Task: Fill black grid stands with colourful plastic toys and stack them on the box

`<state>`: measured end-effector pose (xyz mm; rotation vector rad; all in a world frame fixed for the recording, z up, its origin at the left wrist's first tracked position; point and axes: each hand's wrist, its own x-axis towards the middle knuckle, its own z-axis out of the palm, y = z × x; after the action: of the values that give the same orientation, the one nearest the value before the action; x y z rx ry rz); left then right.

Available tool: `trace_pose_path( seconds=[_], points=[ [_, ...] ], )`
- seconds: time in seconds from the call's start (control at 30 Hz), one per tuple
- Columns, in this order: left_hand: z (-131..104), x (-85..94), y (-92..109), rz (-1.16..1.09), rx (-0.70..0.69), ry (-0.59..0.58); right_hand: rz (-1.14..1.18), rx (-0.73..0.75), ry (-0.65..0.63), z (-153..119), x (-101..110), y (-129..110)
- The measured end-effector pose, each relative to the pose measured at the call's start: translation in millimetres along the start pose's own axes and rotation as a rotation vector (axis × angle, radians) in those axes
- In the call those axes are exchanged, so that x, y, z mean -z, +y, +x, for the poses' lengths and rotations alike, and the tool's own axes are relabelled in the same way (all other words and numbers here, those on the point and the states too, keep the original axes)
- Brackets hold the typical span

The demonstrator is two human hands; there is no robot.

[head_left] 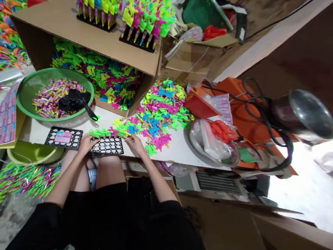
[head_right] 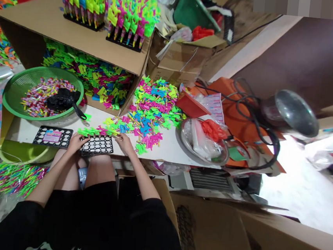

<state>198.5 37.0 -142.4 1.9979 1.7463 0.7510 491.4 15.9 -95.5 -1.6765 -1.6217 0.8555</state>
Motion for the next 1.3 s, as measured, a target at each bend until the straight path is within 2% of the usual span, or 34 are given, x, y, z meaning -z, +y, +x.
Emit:
trace_pose_path(
  seconds=[0.1,0.17,0.23,0.33,0.47,0.53,0.7,0.77,0.83,0.97,1.03,1.13,1.23,1.3],
  points=[
    [-1.0,0.7,0.6,-0.013,-0.001,0.044,-0.413,-0.115,0.094,-32.3,27.8,8.9],
    [-1.3,1.0,2.0,-0.016,-0.003,0.057,-0.623,-0.205,0.101,-54.1,39.2,11.8],
    [-3.6,1.4,4.8,-0.016,0.007,0.058,-0.754,-0.271,0.089,-72.0,42.0,11.5],
    [-16.8,2.5,11.5,-0.067,0.049,0.09,-0.802,-0.291,0.138,-88.3,36.5,9.7],
    [-51.7,4.4,20.0,-0.177,0.028,0.195,-0.671,-0.375,0.286,-95.1,33.8,19.1],
    [-68.0,4.2,21.9,-0.169,-0.002,0.194,-0.522,-0.434,0.334,-95.3,36.5,29.4],
    [-83.9,-0.6,20.5,-0.078,-0.01,0.166,0.131,-0.517,0.436,-95.1,35.2,48.6],
    [-83.6,-2.4,19.9,-0.056,0.003,0.146,0.357,-0.519,0.438,-95.8,26.8,46.3],
    [-83.3,-3.5,20.4,-0.048,0.009,0.137,0.474,-0.452,0.376,-95.9,12.9,35.9],
    [-85.8,-4.3,23.0,-0.042,0.001,0.155,0.482,-0.238,0.14,-87.6,-30.4,-6.1],
    [-87.6,-4.7,24.4,-0.038,-0.002,0.161,0.455,-0.134,-0.001,-76.8,-56.9,-30.6],
    [-89.6,-5.3,25.9,-0.04,-0.001,0.173,0.55,-0.031,-0.14,-54.6,-95.6,-57.5],
    [-90.6,-6.0,27.3,-0.043,0.013,0.174,0.605,-0.026,-0.206,-34.7,-125.1,-65.1],
    [-91.1,-6.4,28.4,-0.042,0.027,0.165,0.568,-0.021,-0.21,-27.5,-136.7,-62.2]
  ],
)
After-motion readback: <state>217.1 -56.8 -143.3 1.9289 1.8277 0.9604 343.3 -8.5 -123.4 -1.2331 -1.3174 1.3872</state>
